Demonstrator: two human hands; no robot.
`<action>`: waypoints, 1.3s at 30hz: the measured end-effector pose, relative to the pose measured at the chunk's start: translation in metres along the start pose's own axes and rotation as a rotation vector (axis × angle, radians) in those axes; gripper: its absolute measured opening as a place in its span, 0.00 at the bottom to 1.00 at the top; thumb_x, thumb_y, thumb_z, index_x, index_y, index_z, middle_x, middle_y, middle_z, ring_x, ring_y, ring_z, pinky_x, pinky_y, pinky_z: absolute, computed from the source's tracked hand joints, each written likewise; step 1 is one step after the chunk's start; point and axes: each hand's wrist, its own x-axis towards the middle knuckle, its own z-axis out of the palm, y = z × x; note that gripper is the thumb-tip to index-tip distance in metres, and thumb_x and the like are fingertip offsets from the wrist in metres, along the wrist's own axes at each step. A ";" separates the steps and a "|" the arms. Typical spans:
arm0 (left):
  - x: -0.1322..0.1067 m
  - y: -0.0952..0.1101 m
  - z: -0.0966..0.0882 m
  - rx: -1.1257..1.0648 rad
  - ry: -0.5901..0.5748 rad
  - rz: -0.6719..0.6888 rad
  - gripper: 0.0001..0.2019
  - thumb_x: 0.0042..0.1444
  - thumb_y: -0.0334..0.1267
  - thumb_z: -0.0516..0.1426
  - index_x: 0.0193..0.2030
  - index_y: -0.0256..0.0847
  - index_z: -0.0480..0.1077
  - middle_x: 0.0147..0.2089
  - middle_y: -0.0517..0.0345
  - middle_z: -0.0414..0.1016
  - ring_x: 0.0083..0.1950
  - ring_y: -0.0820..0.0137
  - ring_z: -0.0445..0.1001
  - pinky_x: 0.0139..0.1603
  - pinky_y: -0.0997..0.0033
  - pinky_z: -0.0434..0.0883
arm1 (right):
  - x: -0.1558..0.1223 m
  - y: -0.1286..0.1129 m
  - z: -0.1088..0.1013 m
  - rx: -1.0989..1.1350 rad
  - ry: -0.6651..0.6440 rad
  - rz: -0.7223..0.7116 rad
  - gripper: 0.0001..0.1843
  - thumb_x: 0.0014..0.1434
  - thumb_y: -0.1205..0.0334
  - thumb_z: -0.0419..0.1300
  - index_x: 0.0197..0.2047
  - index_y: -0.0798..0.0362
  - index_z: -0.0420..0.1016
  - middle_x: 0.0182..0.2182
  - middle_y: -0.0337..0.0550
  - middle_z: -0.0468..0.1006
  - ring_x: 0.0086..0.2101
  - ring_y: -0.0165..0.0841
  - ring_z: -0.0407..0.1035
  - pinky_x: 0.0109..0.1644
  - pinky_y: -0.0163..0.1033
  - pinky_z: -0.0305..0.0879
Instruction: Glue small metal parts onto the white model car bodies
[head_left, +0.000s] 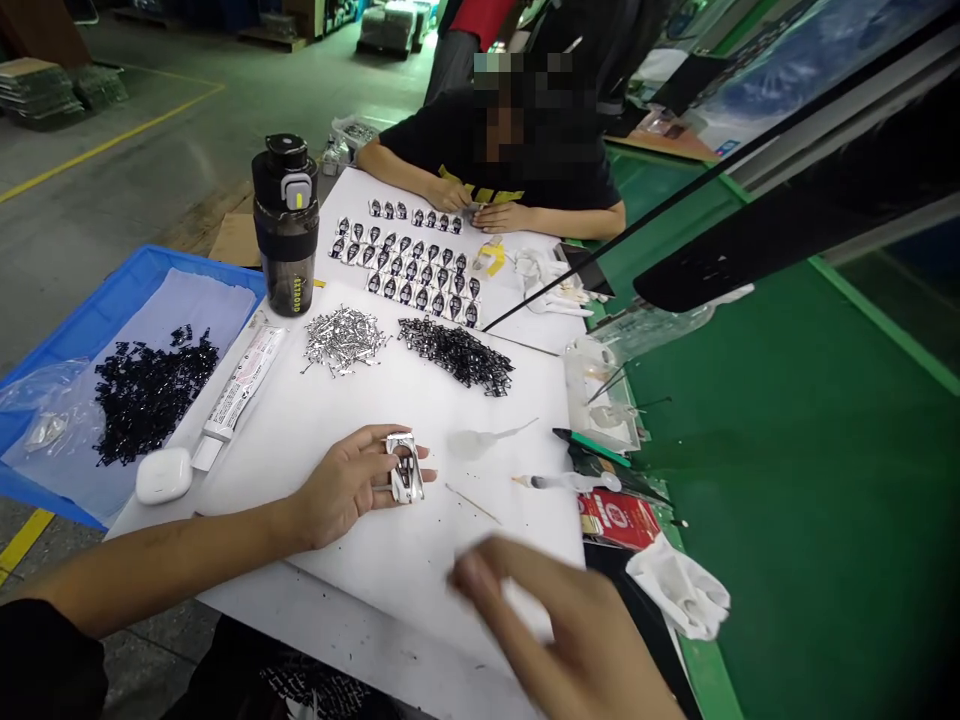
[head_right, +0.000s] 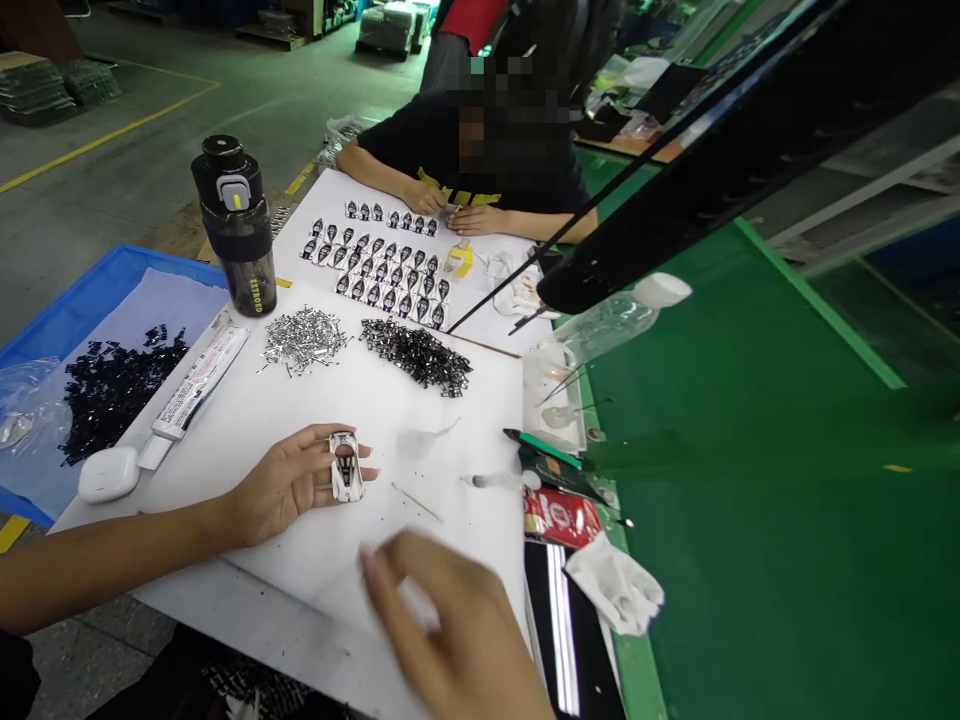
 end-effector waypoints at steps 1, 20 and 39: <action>0.000 0.001 -0.001 -0.015 -0.005 0.019 0.14 0.60 0.31 0.61 0.53 0.38 0.70 0.56 0.42 0.77 0.57 0.51 0.79 0.60 0.47 0.70 | 0.009 0.005 0.011 -0.008 0.042 0.029 0.16 0.71 0.54 0.55 0.33 0.52 0.72 0.27 0.37 0.75 0.26 0.26 0.68 0.29 0.32 0.67; 0.006 0.003 -0.001 -0.073 -0.089 -0.011 0.15 0.65 0.33 0.59 0.58 0.40 0.75 0.61 0.46 0.77 0.63 0.63 0.74 0.60 0.67 0.71 | 0.026 0.021 0.072 0.008 0.267 0.049 0.14 0.68 0.58 0.58 0.56 0.52 0.68 0.28 0.36 0.75 0.25 0.28 0.70 0.29 0.32 0.70; -0.009 -0.007 0.002 0.622 -0.223 0.188 0.21 0.70 0.46 0.54 0.66 0.45 0.71 0.69 0.49 0.69 0.67 0.55 0.70 0.67 0.55 0.69 | 0.019 0.031 0.070 0.019 0.430 0.061 0.09 0.67 0.68 0.56 0.49 0.48 0.65 0.37 0.41 0.78 0.29 0.29 0.74 0.30 0.34 0.73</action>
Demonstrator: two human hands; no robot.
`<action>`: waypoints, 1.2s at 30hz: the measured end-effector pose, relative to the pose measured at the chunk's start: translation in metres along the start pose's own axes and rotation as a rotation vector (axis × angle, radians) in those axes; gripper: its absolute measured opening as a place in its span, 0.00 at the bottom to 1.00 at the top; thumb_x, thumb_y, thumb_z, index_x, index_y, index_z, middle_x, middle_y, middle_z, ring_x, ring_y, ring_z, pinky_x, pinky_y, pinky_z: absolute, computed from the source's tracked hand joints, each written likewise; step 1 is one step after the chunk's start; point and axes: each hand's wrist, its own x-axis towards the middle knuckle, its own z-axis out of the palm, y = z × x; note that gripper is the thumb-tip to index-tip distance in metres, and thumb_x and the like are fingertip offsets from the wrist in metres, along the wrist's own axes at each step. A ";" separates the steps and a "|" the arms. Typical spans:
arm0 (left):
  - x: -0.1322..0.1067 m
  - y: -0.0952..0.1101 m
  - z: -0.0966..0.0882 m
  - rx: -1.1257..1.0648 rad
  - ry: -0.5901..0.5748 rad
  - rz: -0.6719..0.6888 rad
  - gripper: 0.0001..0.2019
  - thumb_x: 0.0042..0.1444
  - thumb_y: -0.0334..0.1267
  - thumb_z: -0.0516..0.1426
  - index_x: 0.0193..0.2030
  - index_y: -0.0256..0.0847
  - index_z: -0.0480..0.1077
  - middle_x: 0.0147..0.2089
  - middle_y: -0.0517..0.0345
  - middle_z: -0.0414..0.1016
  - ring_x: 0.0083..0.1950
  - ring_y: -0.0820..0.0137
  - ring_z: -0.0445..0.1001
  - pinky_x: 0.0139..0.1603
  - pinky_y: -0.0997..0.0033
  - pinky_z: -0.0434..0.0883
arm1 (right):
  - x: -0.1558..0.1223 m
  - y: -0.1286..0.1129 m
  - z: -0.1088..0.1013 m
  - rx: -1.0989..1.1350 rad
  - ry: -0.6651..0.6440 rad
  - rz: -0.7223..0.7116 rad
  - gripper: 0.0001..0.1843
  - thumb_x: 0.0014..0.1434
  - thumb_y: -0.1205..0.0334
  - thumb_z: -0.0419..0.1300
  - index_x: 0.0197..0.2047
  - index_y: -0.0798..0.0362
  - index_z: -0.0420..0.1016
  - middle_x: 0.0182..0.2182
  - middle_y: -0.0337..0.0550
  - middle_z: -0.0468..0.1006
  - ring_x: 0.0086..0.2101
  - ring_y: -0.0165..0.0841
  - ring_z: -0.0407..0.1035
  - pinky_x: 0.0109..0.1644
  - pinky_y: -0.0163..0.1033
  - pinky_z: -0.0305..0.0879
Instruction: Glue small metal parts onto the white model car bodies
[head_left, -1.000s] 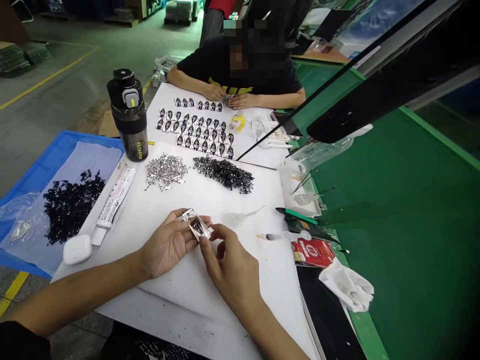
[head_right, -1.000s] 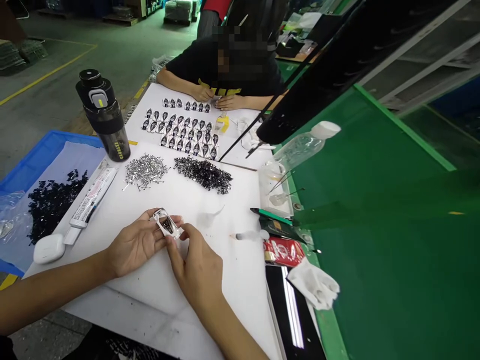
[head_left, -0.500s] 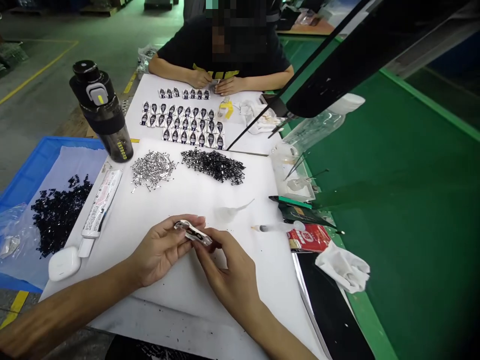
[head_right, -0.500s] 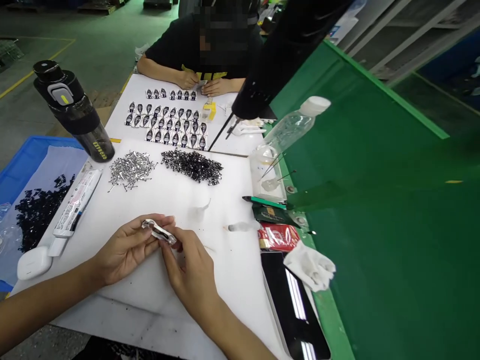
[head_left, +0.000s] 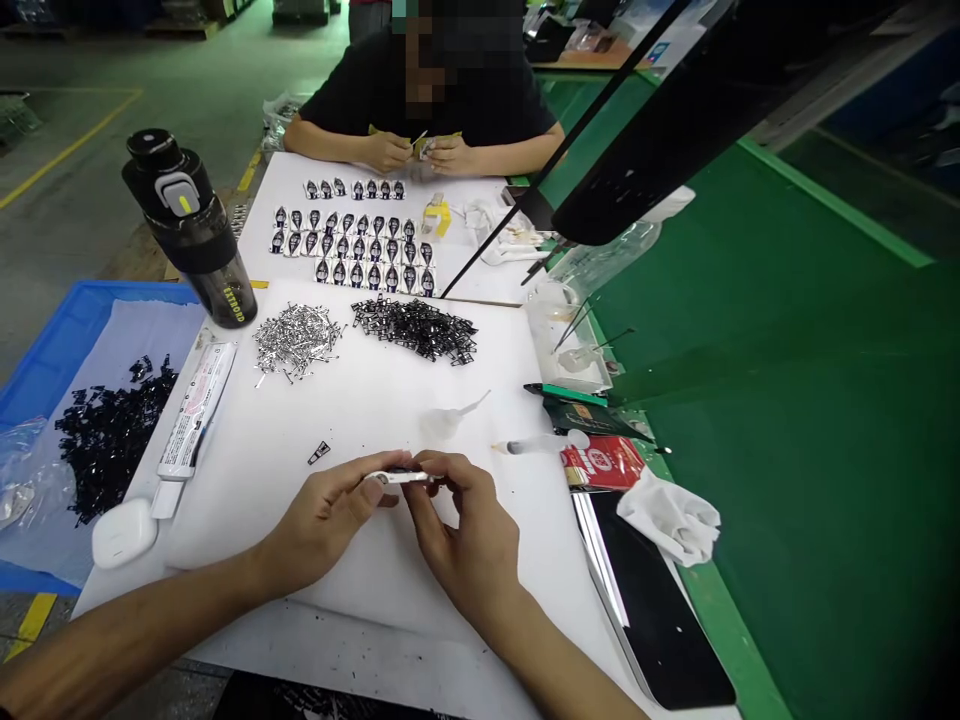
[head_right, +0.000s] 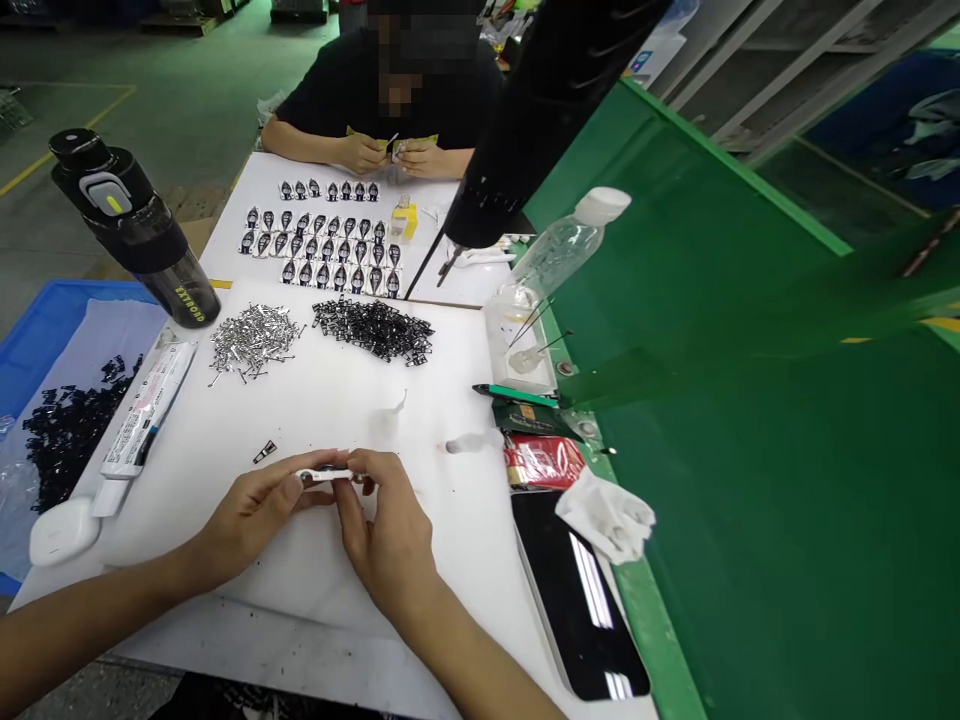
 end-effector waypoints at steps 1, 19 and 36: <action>0.000 0.000 0.000 0.038 0.006 -0.004 0.21 0.70 0.46 0.53 0.66 0.44 0.71 0.67 0.49 0.71 0.65 0.56 0.72 0.66 0.56 0.70 | -0.001 0.002 0.001 0.011 0.002 -0.040 0.10 0.66 0.69 0.55 0.49 0.48 0.64 0.38 0.42 0.78 0.31 0.30 0.74 0.30 0.35 0.73; 0.004 0.002 -0.008 -0.128 -0.098 -0.004 0.20 0.68 0.42 0.57 0.66 0.51 0.71 0.68 0.52 0.71 0.69 0.52 0.68 0.63 0.55 0.71 | 0.006 -0.006 -0.004 -0.211 0.117 -0.268 0.27 0.64 0.73 0.55 0.65 0.51 0.64 0.42 0.46 0.84 0.26 0.31 0.76 0.29 0.36 0.72; 0.009 0.003 -0.007 -0.350 0.108 -0.141 0.20 0.56 0.38 0.68 0.56 0.42 0.78 0.48 0.49 0.82 0.44 0.65 0.78 0.51 0.60 0.75 | 0.002 0.001 -0.005 -0.266 -0.015 -0.408 0.28 0.66 0.73 0.57 0.68 0.61 0.61 0.49 0.57 0.82 0.39 0.36 0.81 0.36 0.36 0.74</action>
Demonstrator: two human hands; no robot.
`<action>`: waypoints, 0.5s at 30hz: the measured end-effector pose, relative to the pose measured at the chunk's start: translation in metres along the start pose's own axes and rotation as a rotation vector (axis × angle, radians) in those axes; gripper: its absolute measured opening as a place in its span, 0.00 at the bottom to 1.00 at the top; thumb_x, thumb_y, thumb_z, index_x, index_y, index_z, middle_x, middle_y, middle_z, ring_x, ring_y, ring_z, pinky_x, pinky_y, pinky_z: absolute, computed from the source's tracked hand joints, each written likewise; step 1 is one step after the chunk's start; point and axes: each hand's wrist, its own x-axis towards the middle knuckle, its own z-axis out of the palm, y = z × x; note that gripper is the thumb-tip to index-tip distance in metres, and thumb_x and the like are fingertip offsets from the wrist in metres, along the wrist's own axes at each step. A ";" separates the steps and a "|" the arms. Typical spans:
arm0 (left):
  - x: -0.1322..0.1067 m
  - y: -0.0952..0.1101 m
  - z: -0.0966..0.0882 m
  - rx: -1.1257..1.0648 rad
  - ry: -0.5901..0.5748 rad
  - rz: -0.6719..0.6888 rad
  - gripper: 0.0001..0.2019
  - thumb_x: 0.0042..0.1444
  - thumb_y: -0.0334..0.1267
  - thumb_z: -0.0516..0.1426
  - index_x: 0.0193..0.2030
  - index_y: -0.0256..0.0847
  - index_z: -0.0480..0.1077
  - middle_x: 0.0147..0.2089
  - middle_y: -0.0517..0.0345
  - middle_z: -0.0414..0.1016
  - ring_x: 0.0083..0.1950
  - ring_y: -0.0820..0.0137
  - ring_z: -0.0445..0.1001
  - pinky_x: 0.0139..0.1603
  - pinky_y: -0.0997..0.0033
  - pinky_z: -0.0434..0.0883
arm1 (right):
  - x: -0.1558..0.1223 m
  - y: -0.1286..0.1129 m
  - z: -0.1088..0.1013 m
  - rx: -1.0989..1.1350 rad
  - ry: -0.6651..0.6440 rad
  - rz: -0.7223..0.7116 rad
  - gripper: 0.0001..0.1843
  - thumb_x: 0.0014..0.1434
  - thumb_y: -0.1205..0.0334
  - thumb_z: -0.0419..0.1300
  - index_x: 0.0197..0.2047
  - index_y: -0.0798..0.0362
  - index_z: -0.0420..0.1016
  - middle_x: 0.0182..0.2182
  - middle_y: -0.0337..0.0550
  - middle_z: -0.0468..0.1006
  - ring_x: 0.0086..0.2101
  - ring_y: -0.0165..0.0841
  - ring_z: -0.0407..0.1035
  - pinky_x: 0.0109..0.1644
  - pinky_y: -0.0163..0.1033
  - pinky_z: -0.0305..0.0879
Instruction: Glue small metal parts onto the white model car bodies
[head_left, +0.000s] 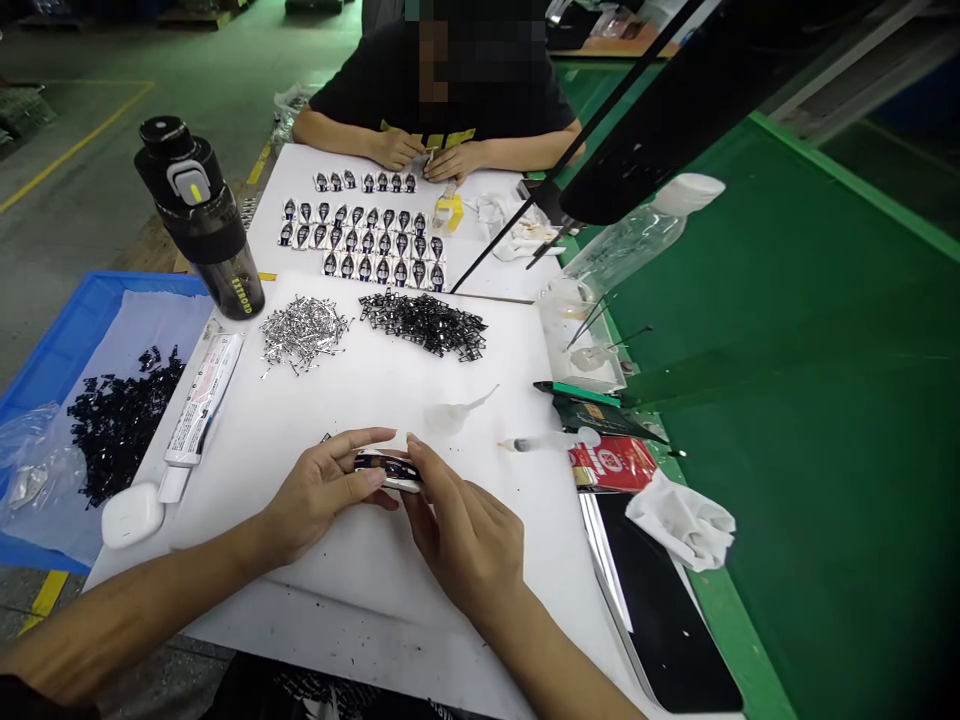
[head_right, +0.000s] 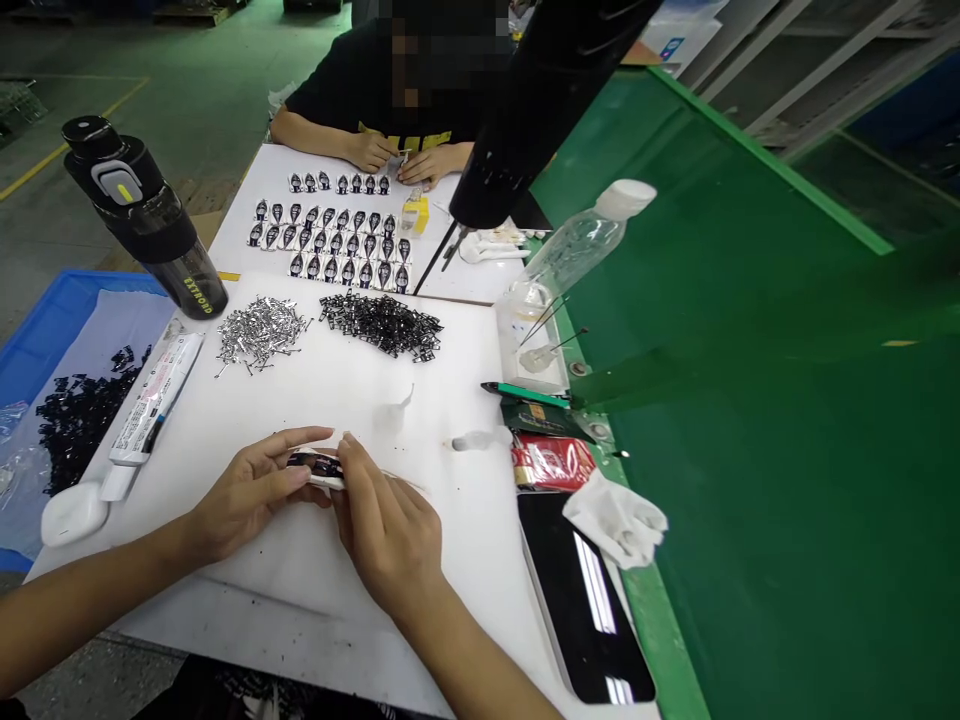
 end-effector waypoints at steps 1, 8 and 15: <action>0.000 0.000 0.000 -0.019 0.001 -0.007 0.20 0.56 0.38 0.68 0.56 0.42 0.78 0.48 0.49 0.82 0.44 0.66 0.78 0.50 0.61 0.75 | 0.000 0.000 0.001 -0.003 -0.006 0.007 0.27 0.66 0.72 0.58 0.67 0.60 0.62 0.50 0.58 0.81 0.41 0.36 0.81 0.37 0.36 0.75; 0.000 0.002 -0.004 -0.005 -0.067 -0.043 0.15 0.57 0.39 0.68 0.51 0.39 0.80 0.48 0.47 0.82 0.48 0.64 0.78 0.52 0.63 0.75 | 0.001 0.001 0.000 -0.038 0.041 -0.001 0.26 0.65 0.74 0.59 0.66 0.60 0.64 0.42 0.54 0.84 0.32 0.34 0.79 0.34 0.37 0.74; -0.002 0.002 -0.006 0.108 -0.171 -0.005 0.16 0.58 0.39 0.67 0.53 0.41 0.80 0.50 0.48 0.82 0.51 0.62 0.78 0.53 0.61 0.76 | 0.004 -0.005 -0.004 -0.054 0.171 -0.026 0.25 0.62 0.77 0.60 0.62 0.63 0.68 0.39 0.54 0.84 0.33 0.34 0.79 0.32 0.37 0.73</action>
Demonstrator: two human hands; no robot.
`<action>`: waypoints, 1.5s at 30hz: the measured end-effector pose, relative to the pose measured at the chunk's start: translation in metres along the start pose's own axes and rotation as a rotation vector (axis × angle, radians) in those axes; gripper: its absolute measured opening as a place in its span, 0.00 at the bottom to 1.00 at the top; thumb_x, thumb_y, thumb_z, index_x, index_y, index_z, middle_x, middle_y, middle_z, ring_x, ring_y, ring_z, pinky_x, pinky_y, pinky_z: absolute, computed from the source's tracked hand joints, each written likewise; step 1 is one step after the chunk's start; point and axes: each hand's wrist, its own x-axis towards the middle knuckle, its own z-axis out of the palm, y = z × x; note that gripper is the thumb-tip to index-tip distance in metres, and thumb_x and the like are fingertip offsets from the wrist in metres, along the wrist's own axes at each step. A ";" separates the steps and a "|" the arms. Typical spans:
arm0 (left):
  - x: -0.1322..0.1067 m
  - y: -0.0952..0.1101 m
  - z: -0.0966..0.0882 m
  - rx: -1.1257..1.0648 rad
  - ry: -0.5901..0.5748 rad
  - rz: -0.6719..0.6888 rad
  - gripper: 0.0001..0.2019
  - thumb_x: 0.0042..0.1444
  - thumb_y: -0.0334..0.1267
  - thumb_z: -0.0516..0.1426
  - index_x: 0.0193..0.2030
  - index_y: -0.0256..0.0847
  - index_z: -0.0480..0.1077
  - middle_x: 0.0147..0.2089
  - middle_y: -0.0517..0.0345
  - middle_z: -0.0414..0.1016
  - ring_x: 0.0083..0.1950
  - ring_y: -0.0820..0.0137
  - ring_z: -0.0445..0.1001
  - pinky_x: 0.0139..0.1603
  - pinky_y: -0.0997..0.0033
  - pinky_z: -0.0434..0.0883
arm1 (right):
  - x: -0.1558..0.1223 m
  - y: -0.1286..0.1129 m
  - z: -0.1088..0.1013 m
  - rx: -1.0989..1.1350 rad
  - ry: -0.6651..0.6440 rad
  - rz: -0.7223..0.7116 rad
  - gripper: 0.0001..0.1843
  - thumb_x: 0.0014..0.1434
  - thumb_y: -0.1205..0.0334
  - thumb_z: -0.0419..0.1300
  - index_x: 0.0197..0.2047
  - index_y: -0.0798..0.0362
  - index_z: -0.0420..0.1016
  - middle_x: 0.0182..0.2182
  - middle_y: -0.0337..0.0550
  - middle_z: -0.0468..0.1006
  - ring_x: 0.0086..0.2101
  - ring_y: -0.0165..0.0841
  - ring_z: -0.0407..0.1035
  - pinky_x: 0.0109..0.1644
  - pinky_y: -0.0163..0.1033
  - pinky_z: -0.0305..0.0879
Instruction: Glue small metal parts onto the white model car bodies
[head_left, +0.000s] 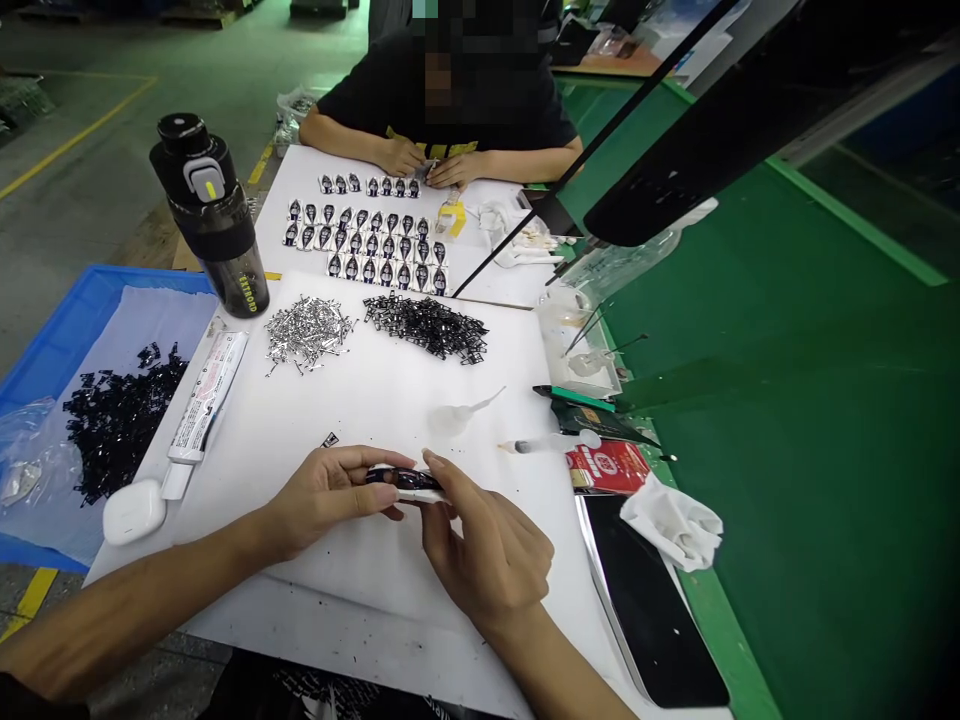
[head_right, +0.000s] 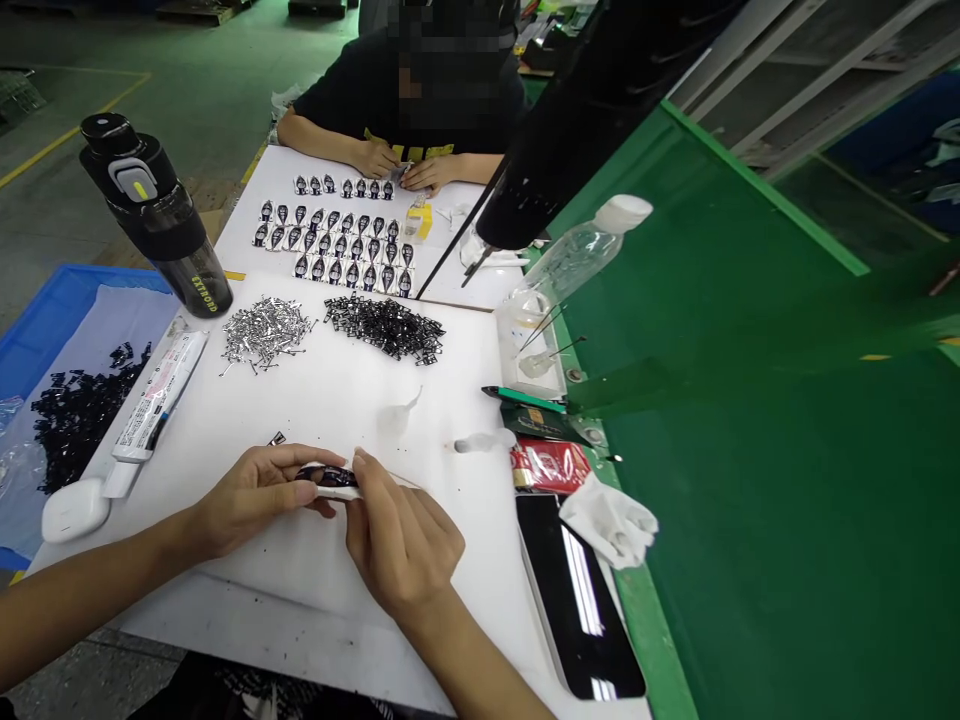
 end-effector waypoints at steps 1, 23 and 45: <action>0.001 0.000 0.000 0.000 -0.002 0.001 0.17 0.58 0.40 0.67 0.53 0.41 0.80 0.50 0.48 0.82 0.51 0.62 0.78 0.53 0.61 0.76 | 0.001 0.000 0.000 -0.007 0.004 0.003 0.24 0.61 0.78 0.59 0.60 0.64 0.70 0.38 0.54 0.84 0.32 0.34 0.79 0.32 0.36 0.72; 0.002 -0.002 0.000 -0.045 0.045 -0.010 0.16 0.58 0.42 0.67 0.52 0.41 0.80 0.48 0.47 0.83 0.48 0.62 0.82 0.49 0.66 0.76 | -0.001 0.010 -0.003 0.149 -0.192 0.165 0.19 0.65 0.72 0.58 0.57 0.49 0.70 0.40 0.41 0.84 0.36 0.33 0.80 0.40 0.36 0.78; 0.000 -0.004 0.004 -0.006 0.117 0.021 0.20 0.56 0.43 0.68 0.52 0.38 0.74 0.41 0.50 0.82 0.41 0.64 0.83 0.47 0.62 0.76 | 0.004 0.013 -0.013 0.440 -0.360 0.402 0.18 0.66 0.61 0.61 0.59 0.47 0.70 0.45 0.41 0.83 0.41 0.32 0.80 0.46 0.35 0.80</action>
